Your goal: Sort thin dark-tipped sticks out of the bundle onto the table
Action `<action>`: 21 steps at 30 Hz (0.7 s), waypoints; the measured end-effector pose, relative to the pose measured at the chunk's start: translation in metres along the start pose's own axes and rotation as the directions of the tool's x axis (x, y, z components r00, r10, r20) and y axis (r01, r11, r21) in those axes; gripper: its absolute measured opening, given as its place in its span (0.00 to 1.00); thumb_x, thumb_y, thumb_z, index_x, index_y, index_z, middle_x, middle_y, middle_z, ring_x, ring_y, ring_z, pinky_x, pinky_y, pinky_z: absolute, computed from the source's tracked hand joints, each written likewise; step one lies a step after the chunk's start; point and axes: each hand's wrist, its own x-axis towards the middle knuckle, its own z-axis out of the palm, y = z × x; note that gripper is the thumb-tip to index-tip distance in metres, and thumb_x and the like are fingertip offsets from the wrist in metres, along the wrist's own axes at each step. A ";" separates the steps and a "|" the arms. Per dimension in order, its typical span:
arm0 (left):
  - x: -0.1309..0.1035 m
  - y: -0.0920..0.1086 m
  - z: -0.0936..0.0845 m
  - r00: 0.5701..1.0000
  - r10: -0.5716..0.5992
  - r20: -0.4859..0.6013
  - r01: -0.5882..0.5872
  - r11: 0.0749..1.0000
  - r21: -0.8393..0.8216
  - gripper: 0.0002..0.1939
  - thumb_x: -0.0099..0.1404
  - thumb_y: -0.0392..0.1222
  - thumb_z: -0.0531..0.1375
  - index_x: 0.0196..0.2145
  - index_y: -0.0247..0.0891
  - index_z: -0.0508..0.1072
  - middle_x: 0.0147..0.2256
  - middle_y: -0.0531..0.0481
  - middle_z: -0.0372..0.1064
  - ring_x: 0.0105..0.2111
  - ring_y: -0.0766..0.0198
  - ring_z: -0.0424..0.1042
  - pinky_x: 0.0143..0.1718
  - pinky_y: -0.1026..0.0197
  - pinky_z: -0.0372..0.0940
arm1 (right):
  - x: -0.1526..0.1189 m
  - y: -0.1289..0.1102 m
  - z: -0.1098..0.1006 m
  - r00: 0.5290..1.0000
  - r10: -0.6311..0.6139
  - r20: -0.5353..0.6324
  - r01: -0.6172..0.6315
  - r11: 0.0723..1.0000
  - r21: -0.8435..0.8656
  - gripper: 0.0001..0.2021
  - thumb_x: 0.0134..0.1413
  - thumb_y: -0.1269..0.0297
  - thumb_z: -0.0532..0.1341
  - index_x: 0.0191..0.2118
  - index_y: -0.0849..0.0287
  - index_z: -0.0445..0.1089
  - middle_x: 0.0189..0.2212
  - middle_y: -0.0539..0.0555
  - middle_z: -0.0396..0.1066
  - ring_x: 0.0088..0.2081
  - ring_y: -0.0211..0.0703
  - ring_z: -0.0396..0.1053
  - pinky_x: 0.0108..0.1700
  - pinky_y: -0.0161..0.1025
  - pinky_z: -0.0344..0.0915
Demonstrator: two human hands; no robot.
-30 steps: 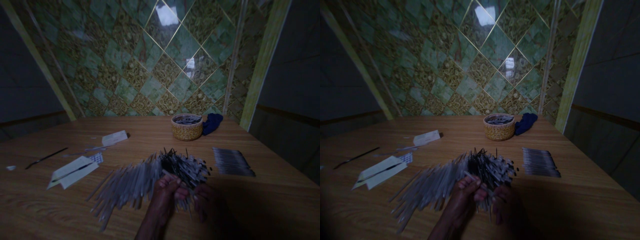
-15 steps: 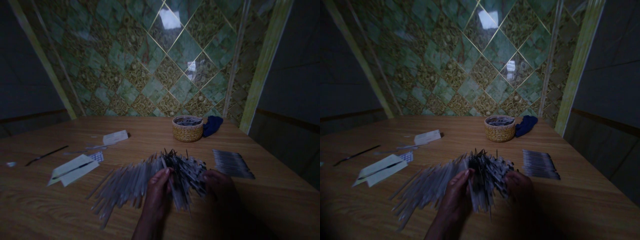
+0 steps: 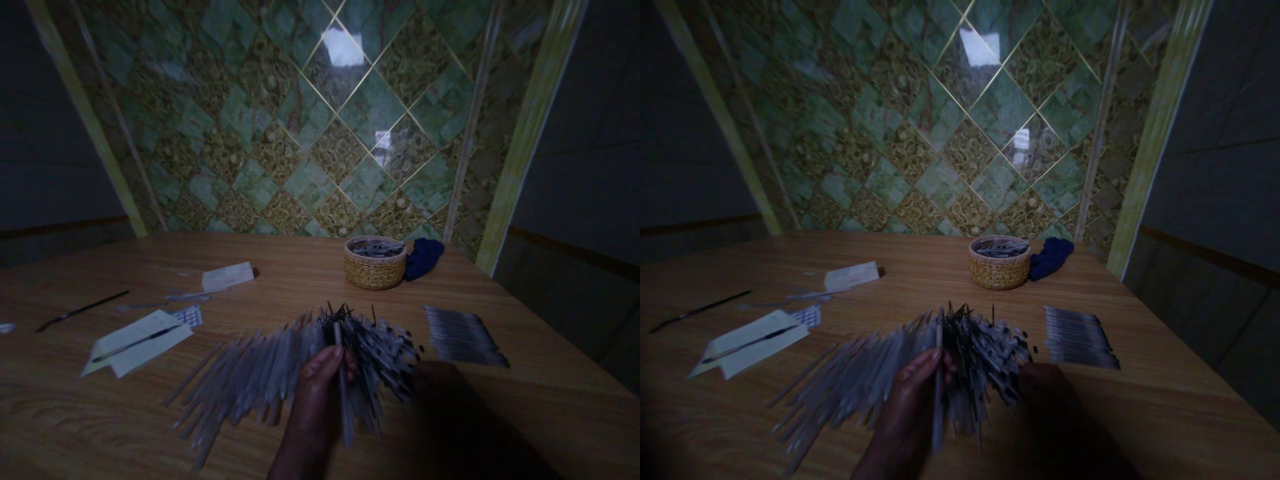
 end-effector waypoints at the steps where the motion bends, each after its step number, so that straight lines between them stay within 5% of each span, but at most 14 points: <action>1: -0.001 0.000 0.000 1.000 -0.001 0.011 0.001 1.000 -0.002 0.11 0.54 0.44 0.63 0.23 0.32 0.73 0.22 0.50 0.66 0.24 0.68 0.64 0.27 0.69 0.59 | 0.000 0.000 0.000 1.000 -0.001 0.011 0.001 1.000 -0.016 0.12 0.49 0.66 0.49 0.22 0.59 0.67 0.23 0.51 0.69 0.27 0.39 0.66 0.29 0.33 0.55; 16: -0.001 -0.002 -0.002 0.997 0.054 -0.058 -0.049 0.995 0.089 0.13 0.51 0.47 0.66 0.29 0.32 0.77 0.20 0.50 0.68 0.19 0.71 0.61 0.23 0.69 0.57 | -0.008 -0.029 0.000 0.995 -0.051 0.088 0.051 0.999 0.000 0.14 0.53 0.66 0.48 0.28 0.57 0.70 0.28 0.51 0.74 0.30 0.40 0.69 0.32 0.33 0.58; 21: 0.001 -0.003 -0.003 0.995 0.025 -0.096 -0.016 0.996 0.088 0.14 0.49 0.47 0.67 0.28 0.32 0.77 0.19 0.51 0.67 0.18 0.72 0.60 0.21 0.70 0.55 | -0.019 -0.038 0.009 0.993 0.022 0.115 0.001 0.980 -0.199 0.12 0.53 0.66 0.51 0.32 0.54 0.72 0.32 0.53 0.75 0.32 0.43 0.71 0.32 0.35 0.59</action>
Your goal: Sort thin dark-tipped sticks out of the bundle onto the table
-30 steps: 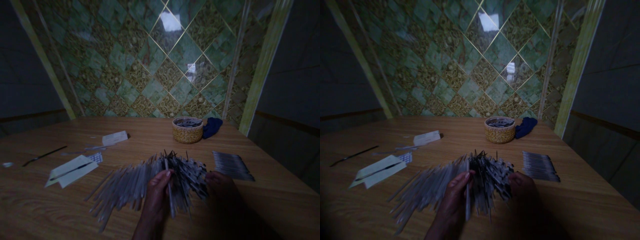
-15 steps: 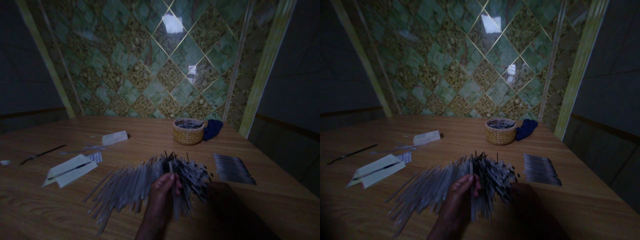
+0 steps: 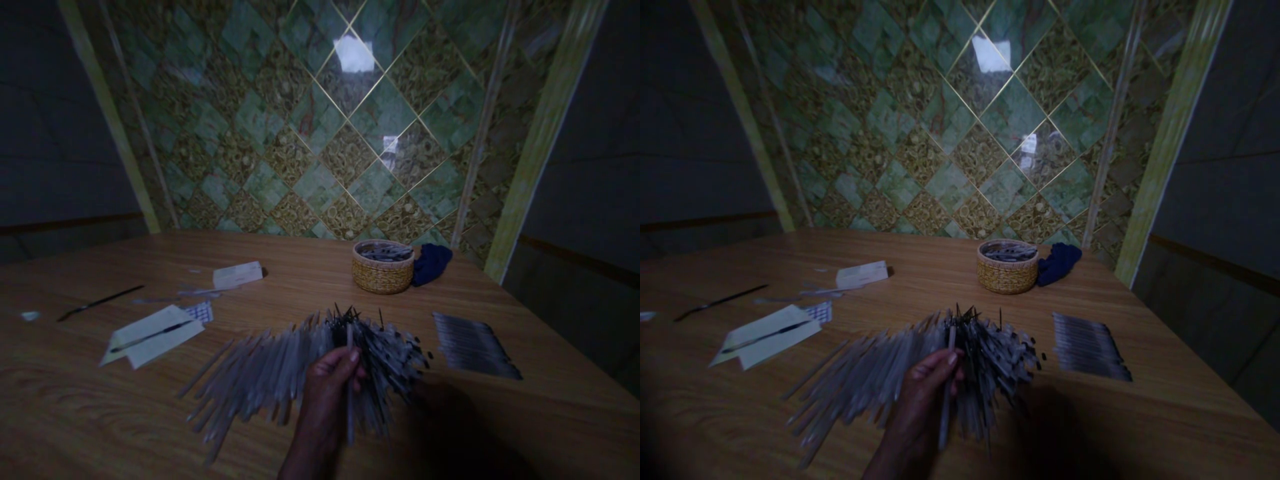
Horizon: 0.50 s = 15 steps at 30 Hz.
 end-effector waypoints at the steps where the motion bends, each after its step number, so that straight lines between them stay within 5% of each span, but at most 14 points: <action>1: 0.001 -0.001 0.000 1.000 -0.003 -0.005 0.003 1.000 -0.001 0.14 0.49 0.47 0.67 0.28 0.32 0.77 0.19 0.51 0.67 0.17 0.72 0.60 0.20 0.70 0.54 | -0.001 -0.002 0.004 1.000 -0.009 0.004 0.009 0.999 -0.049 0.12 0.53 0.66 0.51 0.34 0.54 0.72 0.33 0.54 0.76 0.33 0.45 0.71 0.33 0.36 0.60; 7: 0.001 -0.007 -0.001 0.999 0.029 0.032 -0.031 0.997 0.065 0.13 0.51 0.46 0.66 0.30 0.32 0.77 0.20 0.50 0.68 0.19 0.71 0.61 0.21 0.69 0.56 | 0.002 -0.008 0.005 0.996 0.062 0.057 -0.045 0.963 -0.267 0.10 0.47 0.71 0.57 0.30 0.53 0.75 0.32 0.59 0.76 0.33 0.53 0.74 0.32 0.41 0.64; 15: 0.000 -0.013 -0.002 0.978 0.002 0.207 -0.043 0.980 0.195 0.14 0.50 0.48 0.66 0.26 0.32 0.77 0.22 0.48 0.69 0.22 0.66 0.63 0.24 0.67 0.57 | -0.018 0.000 -0.059 0.992 0.074 0.107 -0.017 0.889 -0.457 0.16 0.50 0.76 0.50 0.32 0.59 0.74 0.32 0.64 0.76 0.34 0.56 0.74 0.30 0.41 0.62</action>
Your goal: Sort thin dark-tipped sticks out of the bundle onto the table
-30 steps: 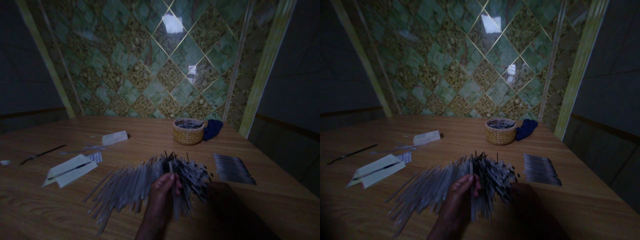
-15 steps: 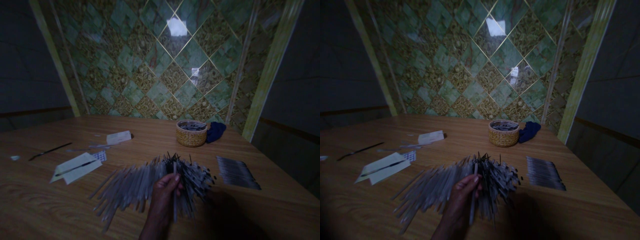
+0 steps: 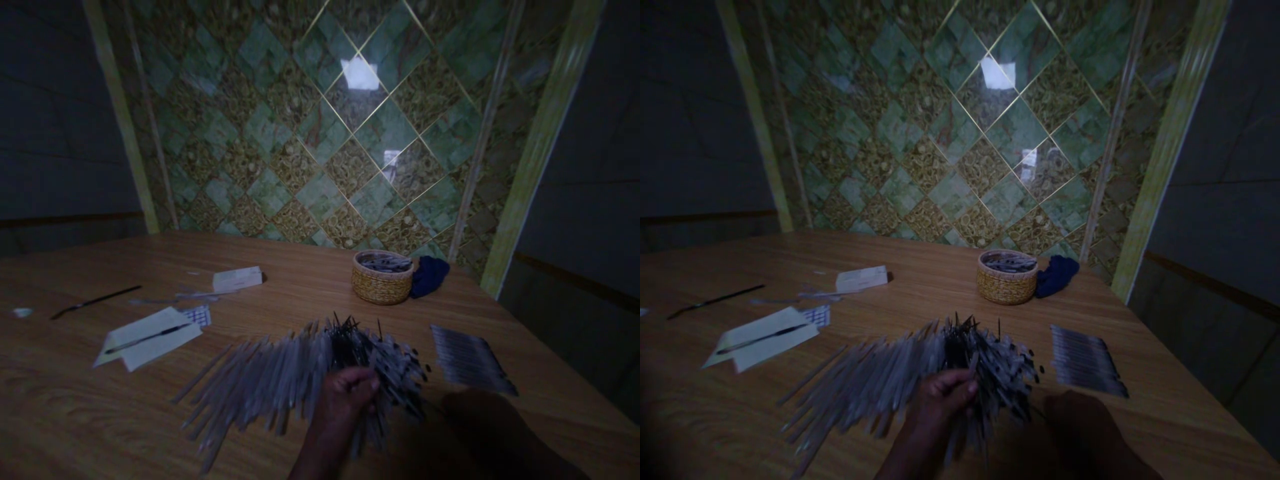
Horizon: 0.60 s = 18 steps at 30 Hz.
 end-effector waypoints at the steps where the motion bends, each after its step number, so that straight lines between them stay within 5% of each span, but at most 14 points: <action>1: 0.000 -0.002 0.000 1.000 -0.002 0.022 0.001 1.000 0.018 0.14 0.50 0.48 0.66 0.27 0.32 0.77 0.22 0.48 0.69 0.22 0.66 0.63 0.24 0.67 0.57 | -0.003 0.005 -0.004 1.000 -0.002 -0.022 0.002 1.000 -0.003 0.15 0.50 0.75 0.50 0.33 0.58 0.74 0.32 0.63 0.76 0.33 0.54 0.74 0.29 0.40 0.60; 12: -0.006 -0.004 0.005 0.991 0.033 0.134 -0.048 0.993 0.112 0.09 0.52 0.43 0.63 0.27 0.35 0.79 0.27 0.48 0.72 0.28 0.63 0.66 0.29 0.66 0.57 | -0.023 0.020 -0.064 0.980 -0.113 -0.164 0.101 0.991 -0.083 0.12 0.51 0.74 0.51 0.32 0.52 0.68 0.29 0.54 0.75 0.30 0.50 0.72 0.26 0.39 0.51; 18: -0.008 0.003 0.007 0.992 0.024 0.125 -0.039 0.992 0.123 0.08 0.50 0.42 0.64 0.26 0.36 0.79 0.24 0.49 0.70 0.27 0.63 0.64 0.28 0.65 0.56 | -0.020 0.023 -0.073 0.968 -0.171 -0.185 0.147 0.980 -0.136 0.13 0.51 0.76 0.50 0.33 0.53 0.69 0.31 0.55 0.75 0.31 0.52 0.73 0.26 0.40 0.51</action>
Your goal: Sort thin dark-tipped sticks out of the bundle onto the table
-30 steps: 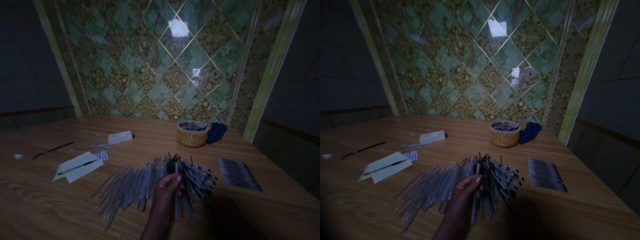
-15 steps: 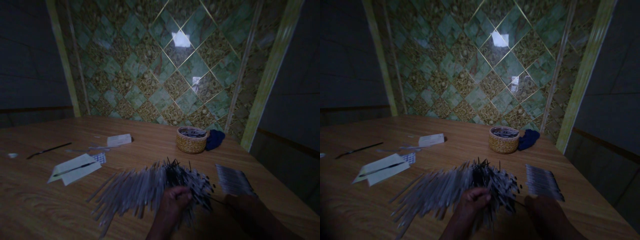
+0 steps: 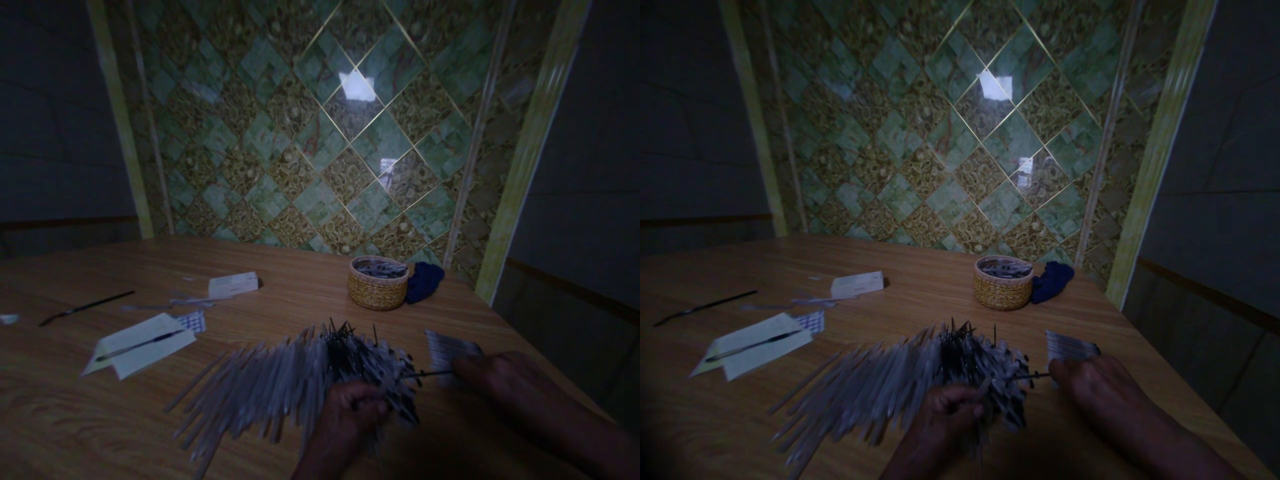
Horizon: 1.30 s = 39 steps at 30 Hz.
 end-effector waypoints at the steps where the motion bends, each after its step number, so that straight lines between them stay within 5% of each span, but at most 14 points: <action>1: 0.000 0.000 0.000 1.000 0.002 0.002 -0.002 1.000 0.002 0.08 0.50 0.42 0.64 0.26 0.36 0.79 0.25 0.48 0.70 0.27 0.63 0.64 0.29 0.65 0.56 | 0.000 0.002 0.002 1.000 -0.013 -0.025 0.013 1.000 0.000 0.13 0.51 0.76 0.50 0.33 0.53 0.69 0.30 0.55 0.75 0.31 0.51 0.73 0.26 0.40 0.51; 9: 0.002 -0.006 -0.002 0.997 -0.019 0.074 0.009 0.991 0.135 0.10 0.52 0.44 0.62 0.25 0.34 0.78 0.20 0.52 0.61 0.22 0.68 0.55 0.23 0.66 0.48 | 0.000 0.009 0.015 0.971 -0.165 -0.171 0.132 0.973 -0.189 0.14 0.48 0.80 0.51 0.32 0.53 0.67 0.25 0.51 0.74 0.24 0.47 0.71 0.23 0.39 0.46; 17: -0.004 0.003 -0.001 0.960 -0.100 0.262 0.048 0.979 0.197 0.14 0.51 0.48 0.61 0.25 0.32 0.77 0.18 0.56 0.54 0.20 0.71 0.49 0.21 0.65 0.42 | 0.004 -0.003 -0.014 0.920 -0.354 -0.167 0.288 0.902 -0.322 0.12 0.47 0.82 0.55 0.31 0.55 0.65 0.23 0.49 0.71 0.22 0.44 0.68 0.22 0.38 0.46; 26: -0.001 0.001 0.003 0.969 -0.124 0.213 0.113 0.992 0.060 0.15 0.49 0.49 0.63 0.24 0.30 0.76 0.17 0.54 0.59 0.20 0.71 0.55 0.21 0.66 0.47 | 0.016 -0.043 0.003 0.847 -0.486 -0.217 0.403 0.852 -0.333 0.09 0.47 0.78 0.55 0.34 0.57 0.64 0.24 0.50 0.67 0.23 0.42 0.63 0.23 0.38 0.46; 29: 0.001 -0.005 0.003 0.979 -0.103 0.179 0.113 0.992 -0.047 0.15 0.50 0.48 0.64 0.29 0.32 0.78 0.19 0.53 0.61 0.20 0.71 0.57 0.22 0.67 0.50 | 0.016 -0.047 0.016 0.847 -0.431 -0.311 0.413 0.902 -0.125 0.18 0.50 0.77 0.54 0.47 0.58 0.61 0.29 0.51 0.69 0.28 0.41 0.66 0.29 0.37 0.53; 31: 0.002 -0.006 0.002 0.987 -0.077 0.143 0.095 0.987 -0.128 0.16 0.49 0.48 0.65 0.30 0.32 0.78 0.20 0.52 0.63 0.21 0.71 0.58 0.23 0.67 0.53 | 0.019 -0.042 0.029 0.898 -0.304 -0.318 0.349 0.932 0.095 0.14 0.53 0.75 0.52 0.45 0.58 0.64 0.30 0.52 0.70 0.30 0.39 0.66 0.31 0.34 0.54; 34: 0.002 -0.002 0.002 0.994 -0.031 0.100 0.049 0.982 -0.183 0.16 0.49 0.49 0.66 0.28 0.31 0.78 0.21 0.51 0.65 0.20 0.71 0.60 0.23 0.68 0.55 | 0.028 -0.030 0.056 0.991 -0.061 -0.121 0.100 0.929 0.356 0.11 0.55 0.71 0.49 0.29 0.60 0.68 0.25 0.52 0.71 0.26 0.38 0.66 0.28 0.33 0.53; 36: 0.001 0.000 0.001 0.996 -0.018 0.090 0.033 0.985 -0.170 0.16 0.51 0.49 0.66 0.28 0.31 0.77 0.22 0.49 0.67 0.20 0.72 0.61 0.23 0.68 0.55 | 0.036 -0.024 0.078 0.999 0.028 0.045 -0.046 0.888 0.458 0.09 0.49 0.71 0.52 0.26 0.61 0.69 0.24 0.52 0.72 0.27 0.38 0.67 0.27 0.32 0.53; 39: 0.001 -0.003 0.001 0.997 -0.043 0.071 0.055 0.983 -0.176 0.16 0.51 0.50 0.66 0.28 0.31 0.77 0.22 0.48 0.68 0.19 0.72 0.61 0.21 0.69 0.55 | 0.046 -0.021 0.105 0.991 0.067 0.119 -0.115 0.879 0.464 0.10 0.44 0.73 0.52 0.24 0.63 0.71 0.25 0.55 0.73 0.28 0.40 0.68 0.26 0.31 0.53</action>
